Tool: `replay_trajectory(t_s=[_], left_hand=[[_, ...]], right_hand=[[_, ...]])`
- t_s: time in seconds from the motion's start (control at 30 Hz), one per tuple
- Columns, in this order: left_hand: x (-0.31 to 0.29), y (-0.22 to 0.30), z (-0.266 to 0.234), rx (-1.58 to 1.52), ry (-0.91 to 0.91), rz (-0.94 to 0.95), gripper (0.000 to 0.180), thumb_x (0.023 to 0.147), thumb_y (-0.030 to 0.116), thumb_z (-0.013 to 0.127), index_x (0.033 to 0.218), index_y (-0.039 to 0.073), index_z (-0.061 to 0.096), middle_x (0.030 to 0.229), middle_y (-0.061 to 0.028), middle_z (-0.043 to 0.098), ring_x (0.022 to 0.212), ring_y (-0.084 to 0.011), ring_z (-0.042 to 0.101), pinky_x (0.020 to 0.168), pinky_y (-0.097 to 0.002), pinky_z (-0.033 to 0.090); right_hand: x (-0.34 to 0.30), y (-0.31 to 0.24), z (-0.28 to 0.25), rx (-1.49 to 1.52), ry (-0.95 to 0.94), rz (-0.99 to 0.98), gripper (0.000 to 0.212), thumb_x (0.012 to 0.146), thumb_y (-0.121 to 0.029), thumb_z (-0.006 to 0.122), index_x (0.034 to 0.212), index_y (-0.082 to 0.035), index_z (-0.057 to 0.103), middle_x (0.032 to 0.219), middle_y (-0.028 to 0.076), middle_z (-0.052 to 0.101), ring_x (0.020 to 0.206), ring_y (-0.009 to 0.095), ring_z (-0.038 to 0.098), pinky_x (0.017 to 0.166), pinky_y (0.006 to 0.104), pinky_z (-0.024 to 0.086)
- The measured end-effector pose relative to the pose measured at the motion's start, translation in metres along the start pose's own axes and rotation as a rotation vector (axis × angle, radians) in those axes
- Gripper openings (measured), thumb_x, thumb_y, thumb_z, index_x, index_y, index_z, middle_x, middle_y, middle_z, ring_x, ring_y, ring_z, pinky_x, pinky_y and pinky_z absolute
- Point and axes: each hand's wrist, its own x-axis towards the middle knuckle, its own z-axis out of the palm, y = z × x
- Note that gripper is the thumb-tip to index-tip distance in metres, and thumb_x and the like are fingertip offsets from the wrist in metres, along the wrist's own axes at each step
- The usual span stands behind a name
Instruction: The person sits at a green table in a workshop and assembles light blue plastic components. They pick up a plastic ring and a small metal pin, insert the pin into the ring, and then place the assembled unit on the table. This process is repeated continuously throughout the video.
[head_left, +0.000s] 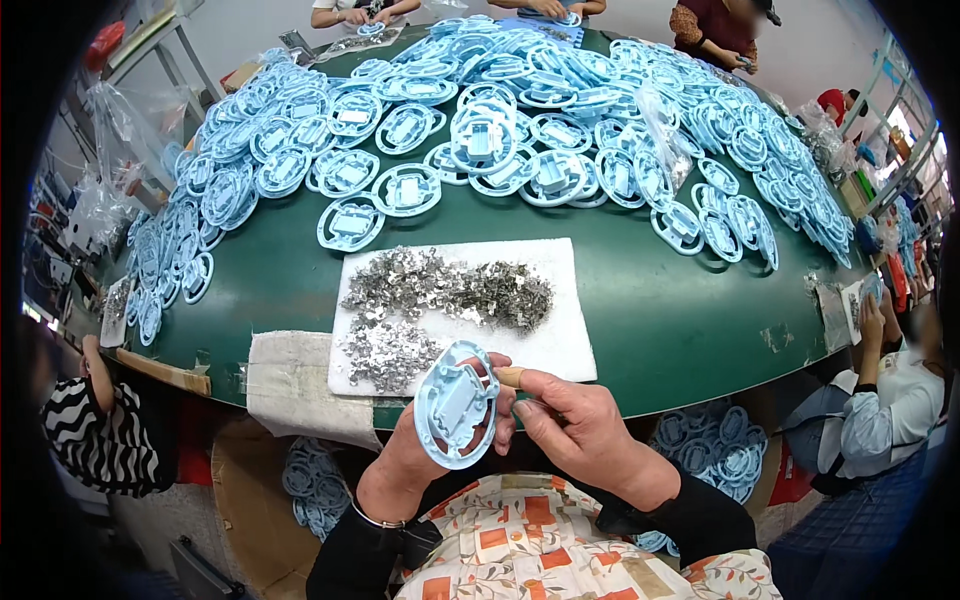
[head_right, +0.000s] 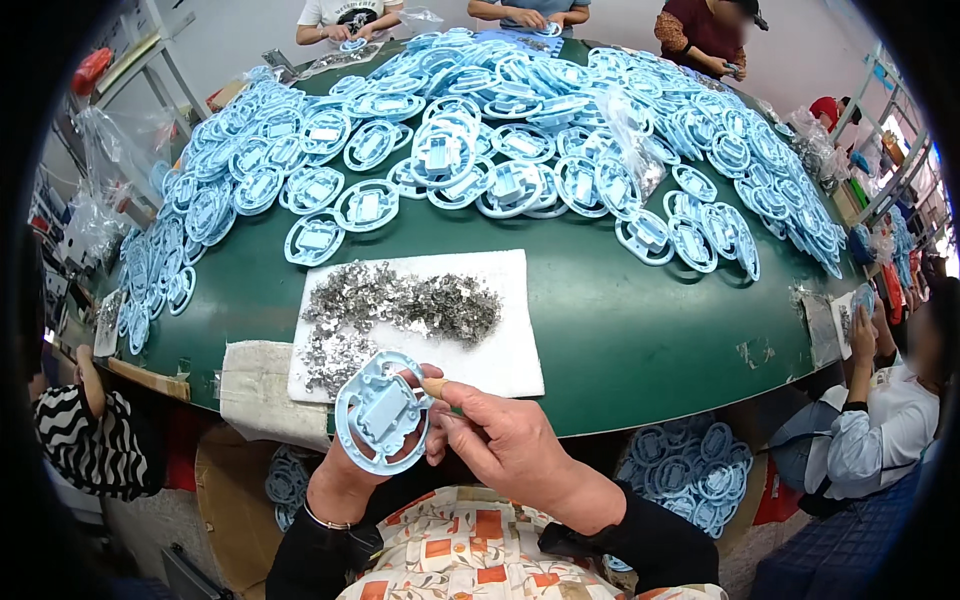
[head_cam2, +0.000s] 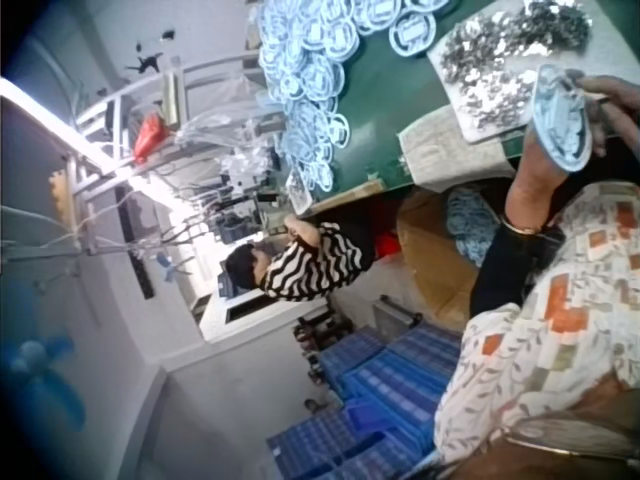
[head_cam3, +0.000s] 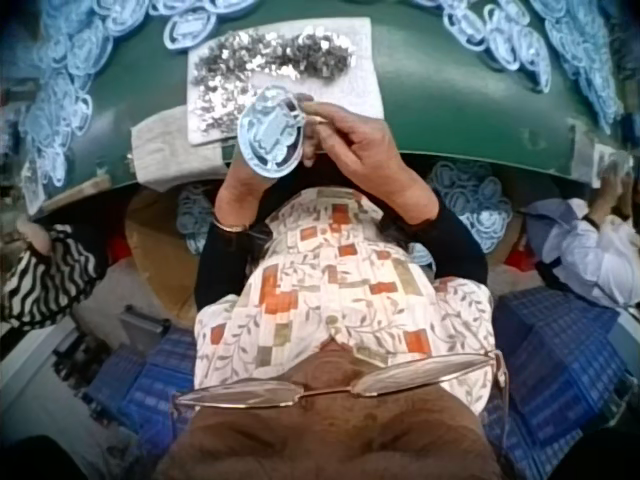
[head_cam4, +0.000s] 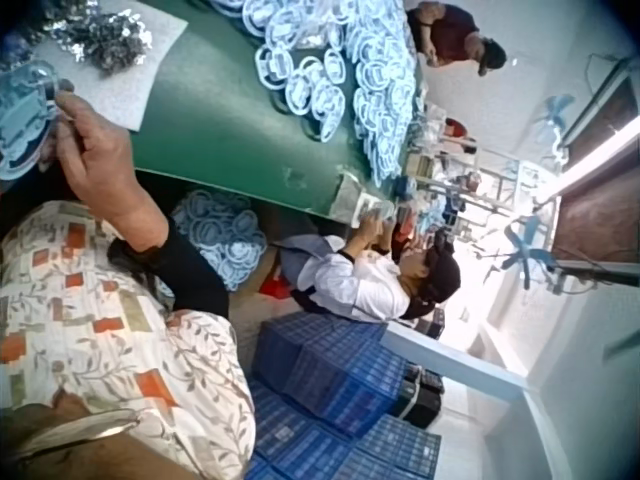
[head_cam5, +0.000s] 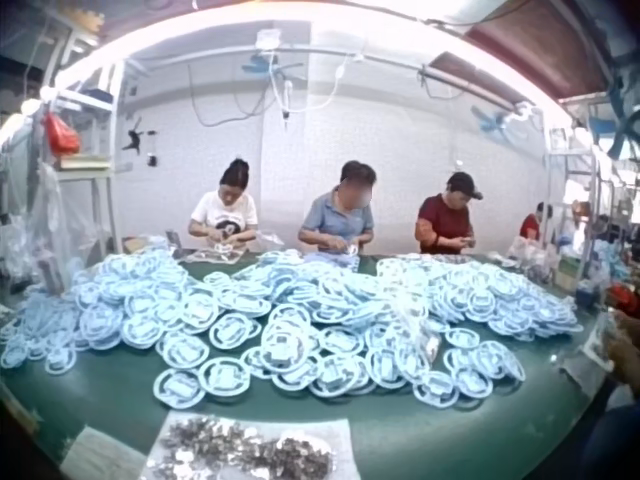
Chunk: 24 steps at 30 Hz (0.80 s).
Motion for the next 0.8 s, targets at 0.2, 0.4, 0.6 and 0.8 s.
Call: replay_trajectory(t_s=[0.2,0.4,0.6,0.8], left_hand=[[-0.003,-0.006,-0.005,0.069,0.022,0.054,0.049,0.104,0.018,0.057,0.15,0.007,0.044,0.142,-0.0224,0.051,0.094,-0.027,0.068,0.08,-0.0371,0.059],[0.005,-0.009,-0.012,-0.007,0.077,0.002,0.055,0.098,0.013,0.068,0.148,0.006,0.048,0.14,-0.0204,0.053,0.113,-0.0258,0.064,0.085,-0.0368,0.059],[-0.006,0.008,-0.005,-0.328,-0.122,-0.105,0.081,0.097,0.053,0.06,0.149,-0.006,0.042,0.111,-0.0298,0.067,0.087,-0.0382,0.072,0.071,-0.0424,0.058],[-0.06,0.042,-0.013,-0.265,-0.157,0.006,0.103,0.083,0.063,0.072,0.149,-0.01,0.039,0.109,-0.0326,0.065,0.086,-0.0381,0.071,0.063,-0.0414,0.058]], right_hand=[[0.002,0.011,0.005,-0.117,-0.044,-0.06,0.039,0.094,0.002,0.063,0.133,-0.002,0.064,0.084,0.011,0.072,0.074,0.018,0.073,0.067,0.0298,0.06],[0.0,0.004,0.006,-0.472,-0.103,-0.27,0.048,0.084,0.002,0.07,0.132,-0.008,0.067,0.084,0.009,0.073,0.074,0.023,0.074,0.066,0.0343,0.06],[-0.004,-0.004,-0.025,-0.351,-0.032,-0.243,0.039,0.08,0.008,0.064,0.116,-0.002,0.074,0.078,0.011,0.072,0.063,0.022,0.069,0.06,0.0319,0.055],[-0.034,0.023,-0.049,-0.326,0.282,-0.073,0.024,0.093,0.007,0.056,0.111,0.006,0.072,0.093,0.01,0.076,0.07,0.007,0.061,0.066,0.0216,0.048]])
